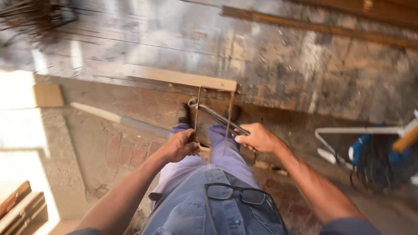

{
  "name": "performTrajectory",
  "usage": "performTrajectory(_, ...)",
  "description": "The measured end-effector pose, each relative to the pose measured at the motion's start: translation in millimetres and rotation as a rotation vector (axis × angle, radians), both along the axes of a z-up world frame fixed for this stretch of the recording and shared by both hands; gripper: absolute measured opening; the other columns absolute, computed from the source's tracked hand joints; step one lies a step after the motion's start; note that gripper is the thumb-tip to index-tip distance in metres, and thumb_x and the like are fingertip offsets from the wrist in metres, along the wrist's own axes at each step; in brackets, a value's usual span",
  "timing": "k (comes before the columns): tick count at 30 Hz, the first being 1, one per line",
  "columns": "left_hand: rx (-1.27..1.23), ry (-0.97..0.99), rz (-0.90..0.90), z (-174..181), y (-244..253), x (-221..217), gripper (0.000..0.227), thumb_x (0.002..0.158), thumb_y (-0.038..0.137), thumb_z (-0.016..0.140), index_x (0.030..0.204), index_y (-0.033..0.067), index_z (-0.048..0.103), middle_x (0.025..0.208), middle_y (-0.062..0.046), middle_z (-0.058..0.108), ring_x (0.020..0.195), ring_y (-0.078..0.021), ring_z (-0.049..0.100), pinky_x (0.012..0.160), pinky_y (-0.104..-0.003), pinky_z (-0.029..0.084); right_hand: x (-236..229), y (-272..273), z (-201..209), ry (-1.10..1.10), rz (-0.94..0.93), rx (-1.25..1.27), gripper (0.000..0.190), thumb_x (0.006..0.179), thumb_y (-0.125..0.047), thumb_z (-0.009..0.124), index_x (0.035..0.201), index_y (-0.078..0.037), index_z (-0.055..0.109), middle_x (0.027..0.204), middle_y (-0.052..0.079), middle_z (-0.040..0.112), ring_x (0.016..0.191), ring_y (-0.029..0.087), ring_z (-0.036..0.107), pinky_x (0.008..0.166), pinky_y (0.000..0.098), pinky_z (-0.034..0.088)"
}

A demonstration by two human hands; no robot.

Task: The person bends thin metal rods into rectangular shapes using a wooden jig and a metal bending tool. They repeatedly position the rods on the jig, apply pressure with the tool to form corners, and place the finished pieces into a pile on the workbench.

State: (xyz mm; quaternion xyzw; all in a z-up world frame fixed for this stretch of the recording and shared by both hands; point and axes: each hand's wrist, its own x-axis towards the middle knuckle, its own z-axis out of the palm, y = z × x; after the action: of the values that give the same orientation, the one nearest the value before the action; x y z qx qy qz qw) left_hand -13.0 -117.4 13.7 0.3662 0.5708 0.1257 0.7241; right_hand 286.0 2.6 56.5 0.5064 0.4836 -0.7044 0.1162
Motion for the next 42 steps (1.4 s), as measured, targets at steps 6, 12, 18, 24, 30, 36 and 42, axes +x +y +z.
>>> performTrajectory(6, 0.12, -0.024, 0.257, 93.7, 20.6, -19.0, 0.012, 0.092, 0.01, 0.062, 0.102, 0.0044, 0.066, 0.081, -0.019, 0.076, 0.075, -0.0271, 0.077, 0.068, -0.038, 0.063, 23.9, 37.5, 39.5, 0.001, -0.205, 0.16, 0.026, 0.086, -0.003, 0.069, 0.109, 0.009, 0.07, 0.058, 0.02, 0.062, 0.043, 0.023, 0.059, 0.037, 0.0344, 0.053)
performTrajectory(12, 0.206, 0.29, 0.495, 154.7, 34.3, -85.7, 0.023, 0.094, 0.012, 0.06, 0.113, -0.0017, 0.062, 0.088, -0.022, 0.073, 0.08, -0.0303, 0.072, 0.074, -0.042, 0.061, 79.5, 89.6, 27.7, -0.108, -0.146, 0.312, 0.03, 0.088, -0.008, 0.072, 0.115, 0.006, 0.073, 0.063, 0.026, 0.068, 0.047, 0.028, 0.064, 0.041, 0.0388, 0.059)
performTrajectory(18, 0.047, 0.724, 0.516, 238.9, 112.7, -174.6, 0.026, 0.103, 0.019, 0.053, 0.121, 0.0005, 0.058, 0.109, -0.017, 0.07, 0.096, -0.0263, 0.069, 0.09, -0.036, 0.058, 89.9, 94.6, 47.8, -0.265, -0.088, 0.285, 0.022, 0.094, -0.02, 0.066, 0.094, 0.001, 0.071, 0.068, 0.014, 0.067, 0.051, 0.021, 0.062, 0.047, 0.0347, 0.054)
performTrajectory(24, -0.046, 0.77, 0.604, 254.2, 179.9, -286.0, 0.019, 0.1, 0.01, 0.063, 0.118, 0.007, 0.06, 0.109, -0.014, 0.067, 0.097, -0.0214, 0.064, 0.085, -0.027, 0.053, 88.7, 71.8, 49.5, -0.353, -0.239, 0.272, 0.022, 0.093, -0.018, 0.067, 0.092, 0.003, 0.074, 0.067, 0.017, 0.067, 0.05, 0.023, 0.058, 0.045, 0.0358, 0.051)
performTrajectory(30, -0.002, 0.588, 0.684, 218.1, 222.6, -383.8, 0.012, 0.106, 0.003, 0.052, 0.114, 0.0058, 0.061, 0.106, -0.014, 0.066, 0.095, -0.0201, 0.068, 0.081, -0.025, 0.059, 51.9, 62.8, 60.8, -0.453, -0.387, 0.218, 0.026, 0.094, -0.016, 0.068, 0.109, 0.004, 0.076, 0.067, 0.019, 0.063, 0.051, 0.025, 0.056, 0.044, 0.0386, 0.049)
performTrajectory(36, 0.274, 1.139, 0.05, 171.2, 232.0, -440.3, 0.071, 0.11, 0.058, 0.053, 0.057, 0.0118, 0.04, 0.057, -0.006, 0.044, 0.055, -0.0165, 0.041, 0.065, -0.029, 0.037, 4.6, 62.0, 88.3, -0.548, -0.458, 0.223, 0.032, 0.094, -0.018, 0.068, 0.117, 0.002, 0.076, 0.069, 0.018, 0.065, 0.054, 0.025, 0.056, 0.048, 0.0369, 0.048)
performTrajectory(42, 0.964, 1.303, 0.249, 147.6, 253.6, -414.6, 0.024, 0.116, 0.025, 0.081, 0.101, 0.007, 0.076, 0.094, -0.01, 0.075, 0.079, -0.0271, 0.066, 0.075, -0.043, 0.042, -1.5, 50.5, 83.3, -0.52, -0.362, 0.282, 0.019, 0.093, -0.023, 0.064, 0.089, -0.005, 0.067, 0.065, 0.009, 0.065, 0.05, 0.017, 0.059, 0.049, 0.0321, 0.052)
